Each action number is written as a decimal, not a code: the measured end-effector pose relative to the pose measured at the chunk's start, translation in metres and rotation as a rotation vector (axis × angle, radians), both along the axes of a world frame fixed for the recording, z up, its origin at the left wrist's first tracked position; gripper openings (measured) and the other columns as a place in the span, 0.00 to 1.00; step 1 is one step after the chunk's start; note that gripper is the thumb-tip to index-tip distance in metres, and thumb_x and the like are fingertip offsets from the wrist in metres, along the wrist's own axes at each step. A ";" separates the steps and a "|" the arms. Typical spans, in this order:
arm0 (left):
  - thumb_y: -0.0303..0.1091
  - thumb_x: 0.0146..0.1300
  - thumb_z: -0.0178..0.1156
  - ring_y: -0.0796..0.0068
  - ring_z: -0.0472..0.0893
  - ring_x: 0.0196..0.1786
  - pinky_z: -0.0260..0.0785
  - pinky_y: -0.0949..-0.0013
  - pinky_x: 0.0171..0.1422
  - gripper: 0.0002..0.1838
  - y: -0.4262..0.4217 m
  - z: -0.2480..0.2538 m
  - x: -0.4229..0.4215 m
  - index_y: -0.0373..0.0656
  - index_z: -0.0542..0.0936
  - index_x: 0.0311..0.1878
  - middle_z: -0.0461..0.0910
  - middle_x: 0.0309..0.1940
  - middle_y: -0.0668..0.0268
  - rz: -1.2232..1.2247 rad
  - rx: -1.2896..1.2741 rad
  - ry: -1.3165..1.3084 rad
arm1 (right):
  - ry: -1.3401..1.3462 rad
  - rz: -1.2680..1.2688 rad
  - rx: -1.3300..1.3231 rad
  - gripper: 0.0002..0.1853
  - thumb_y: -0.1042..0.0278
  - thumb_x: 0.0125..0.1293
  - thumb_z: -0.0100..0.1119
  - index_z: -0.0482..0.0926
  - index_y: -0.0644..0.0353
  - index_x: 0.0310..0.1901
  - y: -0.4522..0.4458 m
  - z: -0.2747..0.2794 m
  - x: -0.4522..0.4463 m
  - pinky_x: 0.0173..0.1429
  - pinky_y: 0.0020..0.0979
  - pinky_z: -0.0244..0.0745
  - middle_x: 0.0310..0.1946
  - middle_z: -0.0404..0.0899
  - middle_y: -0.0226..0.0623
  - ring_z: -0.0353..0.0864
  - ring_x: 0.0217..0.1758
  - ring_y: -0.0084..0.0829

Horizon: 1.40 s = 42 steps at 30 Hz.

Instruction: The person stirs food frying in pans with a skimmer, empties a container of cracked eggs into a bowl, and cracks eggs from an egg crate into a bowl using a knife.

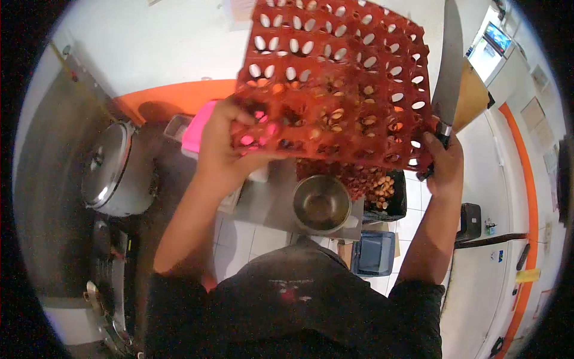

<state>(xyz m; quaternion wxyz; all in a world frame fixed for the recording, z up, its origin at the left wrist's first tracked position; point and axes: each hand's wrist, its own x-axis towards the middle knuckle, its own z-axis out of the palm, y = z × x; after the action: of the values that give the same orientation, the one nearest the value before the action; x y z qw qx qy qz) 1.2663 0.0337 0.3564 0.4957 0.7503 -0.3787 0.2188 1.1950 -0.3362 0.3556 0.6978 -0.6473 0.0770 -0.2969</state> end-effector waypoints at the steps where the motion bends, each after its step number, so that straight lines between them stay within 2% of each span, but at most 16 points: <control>1: 0.23 0.51 0.80 0.63 0.80 0.61 0.77 0.58 0.62 0.36 0.024 -0.008 -0.017 0.43 0.66 0.57 0.74 0.62 0.55 -0.040 -0.055 -0.037 | 0.108 0.163 0.044 0.23 0.73 0.64 0.69 0.78 0.59 0.60 0.012 0.004 -0.022 0.48 0.31 0.84 0.43 0.87 0.36 0.88 0.42 0.31; 6: 0.23 0.65 0.62 0.61 0.78 0.63 0.75 0.59 0.64 0.38 0.122 -0.048 -0.155 0.43 0.57 0.76 0.62 0.77 0.54 0.015 -0.712 0.645 | 0.245 0.175 -0.345 0.21 0.76 0.60 0.66 0.81 0.64 0.57 0.144 -0.049 -0.087 0.55 0.34 0.80 0.46 0.86 0.34 0.84 0.47 0.28; 10: 0.27 0.66 0.55 0.57 0.73 0.72 0.70 0.54 0.75 0.38 0.258 -0.149 -0.265 0.47 0.59 0.80 0.69 0.74 0.58 0.290 -0.576 0.899 | 0.296 0.488 -0.807 0.22 0.54 0.64 0.72 0.83 0.60 0.55 0.256 -0.115 -0.128 0.59 0.47 0.78 0.48 0.86 0.48 0.86 0.52 0.48; 13: 0.18 0.61 0.52 0.61 0.76 0.69 0.75 0.59 0.69 0.41 0.316 -0.219 -0.351 0.44 0.60 0.80 0.71 0.73 0.58 0.426 -0.696 1.043 | 0.302 0.816 -0.923 0.21 0.54 0.66 0.70 0.83 0.59 0.54 0.292 -0.221 -0.166 0.55 0.49 0.79 0.44 0.84 0.52 0.84 0.49 0.55; 16: 0.17 0.63 0.49 0.64 0.76 0.69 0.76 0.60 0.69 0.38 0.340 -0.270 -0.417 0.43 0.62 0.79 0.71 0.73 0.58 0.631 -0.481 1.281 | 0.573 1.004 -1.017 0.17 0.58 0.68 0.66 0.82 0.62 0.50 0.292 -0.287 -0.218 0.53 0.51 0.78 0.43 0.83 0.52 0.83 0.49 0.57; 18: 0.14 0.59 0.39 0.68 0.81 0.62 0.82 0.64 0.59 0.40 0.331 -0.319 -0.451 0.39 0.62 0.78 0.77 0.64 0.56 0.703 -0.691 1.241 | 0.783 1.063 -1.076 0.15 0.61 0.69 0.63 0.79 0.64 0.49 0.280 -0.326 -0.241 0.53 0.52 0.77 0.42 0.82 0.55 0.82 0.49 0.59; 21: 0.12 0.58 0.40 0.70 0.76 0.69 0.70 0.67 0.72 0.39 0.332 -0.409 -0.481 0.36 0.66 0.77 0.76 0.68 0.57 0.857 -0.531 1.422 | 0.975 1.076 -1.138 0.15 0.64 0.70 0.59 0.75 0.67 0.50 0.252 -0.410 -0.263 0.54 0.54 0.76 0.42 0.82 0.58 0.81 0.49 0.62; 23: 0.14 0.62 0.44 0.69 0.77 0.68 0.71 0.68 0.70 0.36 0.314 -0.477 -0.487 0.38 0.68 0.77 0.78 0.67 0.57 0.849 -0.492 1.536 | 0.991 1.138 -1.242 0.18 0.64 0.71 0.56 0.70 0.69 0.54 0.204 -0.480 -0.276 0.55 0.56 0.75 0.44 0.80 0.64 0.81 0.51 0.65; 26: 0.22 0.72 0.51 0.68 0.78 0.66 0.71 0.66 0.70 0.30 0.303 -0.580 -0.460 0.44 0.69 0.78 0.81 0.64 0.58 0.849 -0.179 1.513 | 1.435 1.185 -1.296 0.18 0.61 0.73 0.54 0.70 0.69 0.54 0.203 -0.555 -0.302 0.55 0.58 0.75 0.45 0.80 0.65 0.81 0.51 0.64; 28: 0.21 0.69 0.50 0.66 0.79 0.66 0.70 0.64 0.71 0.31 0.265 -0.623 -0.423 0.42 0.69 0.77 0.80 0.65 0.55 0.720 -0.320 1.443 | 1.481 1.206 -1.288 0.19 0.60 0.71 0.57 0.71 0.69 0.52 0.174 -0.588 -0.320 0.54 0.57 0.76 0.44 0.81 0.65 0.82 0.50 0.64; 29: 0.32 0.76 0.57 0.66 0.74 0.72 0.63 0.60 0.79 0.29 0.253 -0.665 -0.406 0.44 0.68 0.78 0.77 0.70 0.56 0.586 -0.465 1.460 | 1.545 1.192 -1.282 0.19 0.64 0.68 0.59 0.71 0.70 0.51 0.173 -0.599 -0.321 0.53 0.57 0.76 0.43 0.82 0.65 0.83 0.49 0.64; 30: 0.31 0.75 0.56 0.66 0.75 0.71 0.65 0.60 0.78 0.29 0.239 -0.682 -0.374 0.45 0.68 0.78 0.78 0.69 0.58 0.600 -0.221 1.469 | 1.606 1.165 -1.273 0.18 0.67 0.64 0.61 0.72 0.70 0.50 0.169 -0.610 -0.324 0.53 0.57 0.76 0.41 0.82 0.65 0.83 0.49 0.64; 31: 0.29 0.74 0.56 0.66 0.76 0.69 0.67 0.60 0.76 0.29 0.222 -0.723 -0.356 0.46 0.69 0.78 0.78 0.69 0.60 0.508 -0.328 1.390 | 1.631 1.166 -1.263 0.17 0.67 0.66 0.60 0.72 0.70 0.50 0.152 -0.627 -0.334 0.53 0.57 0.76 0.43 0.82 0.66 0.83 0.50 0.64; 35: 0.26 0.69 0.55 0.66 0.82 0.58 0.74 0.65 0.67 0.32 0.136 -0.751 -0.240 0.53 0.71 0.77 0.84 0.60 0.59 0.241 -0.498 1.258 | 1.834 1.080 -1.140 0.16 0.68 0.67 0.60 0.72 0.68 0.51 0.129 -0.619 -0.333 0.55 0.56 0.77 0.45 0.82 0.65 0.83 0.53 0.63; 38: 0.28 0.70 0.57 0.67 0.82 0.58 0.74 0.67 0.67 0.30 0.071 -0.769 -0.154 0.55 0.73 0.76 0.84 0.59 0.60 0.224 -0.322 1.309 | 1.682 1.088 -1.201 0.14 0.68 0.67 0.60 0.72 0.68 0.49 0.078 -0.631 -0.357 0.52 0.55 0.79 0.41 0.83 0.63 0.84 0.49 0.63; 42: 0.67 0.65 0.65 0.51 0.72 0.74 0.64 0.56 0.80 0.50 0.032 -0.743 -0.099 0.47 0.61 0.81 0.69 0.75 0.49 0.315 0.078 1.306 | 1.365 1.044 -1.184 0.14 0.68 0.68 0.62 0.70 0.66 0.47 0.035 -0.604 -0.381 0.46 0.58 0.79 0.37 0.83 0.62 0.84 0.43 0.64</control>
<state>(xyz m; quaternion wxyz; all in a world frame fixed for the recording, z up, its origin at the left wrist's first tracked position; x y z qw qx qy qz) 1.1675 0.0657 -0.3870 0.5578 0.7923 0.1050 -0.2239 0.8140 -0.3010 -0.2482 0.1187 -0.8690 0.0077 0.4803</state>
